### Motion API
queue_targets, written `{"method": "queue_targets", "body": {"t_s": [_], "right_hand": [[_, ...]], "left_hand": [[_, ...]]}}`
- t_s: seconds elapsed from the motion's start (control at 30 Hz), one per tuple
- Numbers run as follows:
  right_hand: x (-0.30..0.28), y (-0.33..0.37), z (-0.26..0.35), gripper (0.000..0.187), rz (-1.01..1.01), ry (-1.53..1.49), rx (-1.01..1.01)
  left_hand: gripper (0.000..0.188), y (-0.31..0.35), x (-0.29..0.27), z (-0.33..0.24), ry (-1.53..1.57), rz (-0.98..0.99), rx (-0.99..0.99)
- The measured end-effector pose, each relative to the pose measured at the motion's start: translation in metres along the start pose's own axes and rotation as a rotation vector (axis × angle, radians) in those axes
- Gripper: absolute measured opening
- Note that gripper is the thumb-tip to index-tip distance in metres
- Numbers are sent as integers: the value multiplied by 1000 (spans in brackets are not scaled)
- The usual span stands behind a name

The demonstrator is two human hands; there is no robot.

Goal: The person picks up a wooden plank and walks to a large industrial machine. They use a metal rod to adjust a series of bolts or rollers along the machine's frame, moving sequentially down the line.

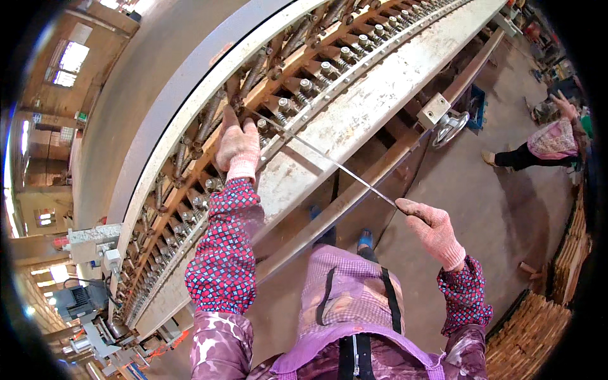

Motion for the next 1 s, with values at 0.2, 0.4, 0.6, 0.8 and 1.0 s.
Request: {"method": "queue_targets", "body": {"t_s": [0.2,0.4,0.6,0.8,1.0], "right_hand": [[6,3,-8,31,40,-120,114],[49,4,-13,32,-42,-134,9],[29,4,-19,31,9,-122,28],[0,-7,-3,29,33,-18,-8],[-1,-10,-1,30,97,-92,149]], "left_hand": [[62,0,1,3,-2,4,-6],[58,-9,13,11,-58,-62,63],[56,0,-3,-6,-102,-63,26],[56,-2,3,-2,-119,-101,70],[60,-2,6,0,-93,-25,-56]]}}
Point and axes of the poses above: each hand's wrist, its own y-axis away from the middle knuckle, its own x-axis out of the palm, z = x × y, the point moved 4 cm from there along -y, towards the middle knuckle, and after that the axes turned 9 degrees about x, right-handed, at the moved point
